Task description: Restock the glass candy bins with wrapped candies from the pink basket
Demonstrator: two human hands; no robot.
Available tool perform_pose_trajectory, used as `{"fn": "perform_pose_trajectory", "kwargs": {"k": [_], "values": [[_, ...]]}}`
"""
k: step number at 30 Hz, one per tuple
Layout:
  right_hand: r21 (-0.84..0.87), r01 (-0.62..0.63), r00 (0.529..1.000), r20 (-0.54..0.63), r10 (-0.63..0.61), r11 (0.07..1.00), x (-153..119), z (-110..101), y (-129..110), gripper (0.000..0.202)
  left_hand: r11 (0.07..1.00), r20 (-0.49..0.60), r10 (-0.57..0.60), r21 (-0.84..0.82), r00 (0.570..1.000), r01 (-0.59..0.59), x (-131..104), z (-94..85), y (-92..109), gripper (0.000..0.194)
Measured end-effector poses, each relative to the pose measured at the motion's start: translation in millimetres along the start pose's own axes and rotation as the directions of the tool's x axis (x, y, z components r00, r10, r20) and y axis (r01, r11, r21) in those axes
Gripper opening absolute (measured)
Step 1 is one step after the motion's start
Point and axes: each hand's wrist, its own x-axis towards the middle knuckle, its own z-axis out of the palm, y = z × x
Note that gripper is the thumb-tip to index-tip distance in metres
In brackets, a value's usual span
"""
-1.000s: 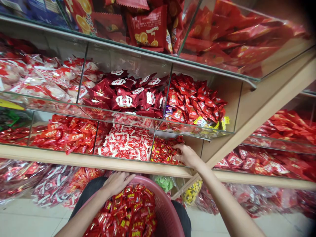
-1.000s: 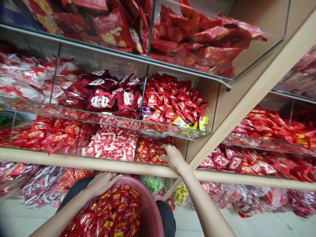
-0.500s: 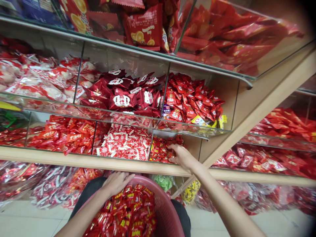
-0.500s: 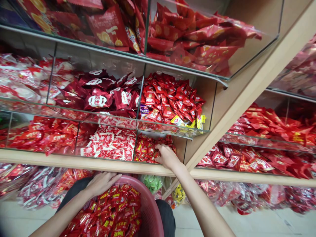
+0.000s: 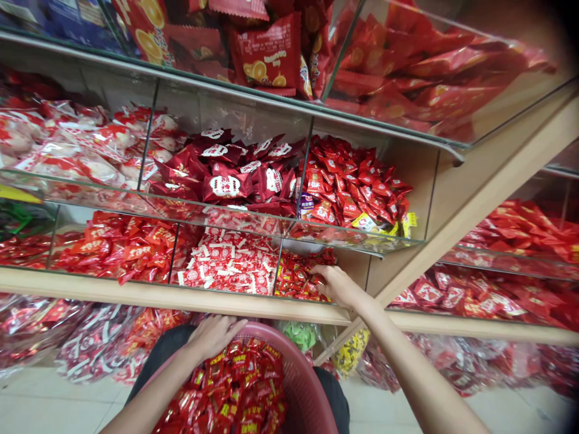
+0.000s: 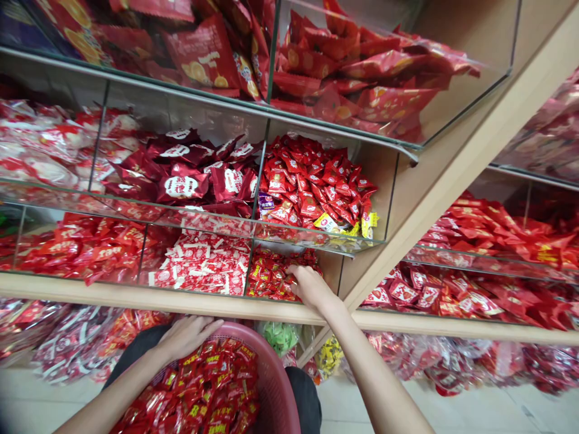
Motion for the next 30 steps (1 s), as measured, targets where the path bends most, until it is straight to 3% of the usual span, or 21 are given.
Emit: {"fn": "perform_pose_trajectory", "kwargs": {"k": [5, 8, 13, 20, 25, 30], "values": [[0.059, -0.072, 0.994, -0.083, 0.077, 0.996, 3.3, -2.1, 0.1, 0.043, 1.0, -0.008, -0.003, 0.002, 1.0, 0.003, -1.9, -3.4, 3.1, 0.062], [0.034, -0.053, 0.995, -0.079, 0.055, 0.998, 0.4, 3.6, -7.8, 0.049, 1.0, -0.006, -0.016, 0.0, 1.0, 0.016, -2.1, -3.1, 3.4, 0.061], [-0.093, 0.007, 0.998, -0.059, -0.013, 0.996, -3.7, 9.4, -17.5, 0.043, 1.0, -0.008, -0.015, 0.011, 1.0, 0.015, -0.4, 0.0, 1.0, 0.064], [-0.218, -0.061, 0.994, -0.106, 0.038, 0.974, 0.2, 7.2, -14.8, 0.021, 1.0, -0.013, 0.002, -0.009, 1.0, -0.003, -1.7, -1.8, 1.2, 0.06], [-0.178, -0.034, 0.998, -0.063, 0.023, 0.983, -0.6, 10.0, -21.8, 0.015, 1.0, 0.001, -0.007, 0.003, 1.0, 0.007, -1.6, -2.6, 2.2, 0.061], [-0.263, -0.052, 0.999, -0.013, 0.05, 0.963, -2.7, 9.8, -35.6, 0.024, 1.0, -0.012, 0.004, 0.003, 1.0, -0.004, -1.1, -0.9, 0.7, 0.062]]}}
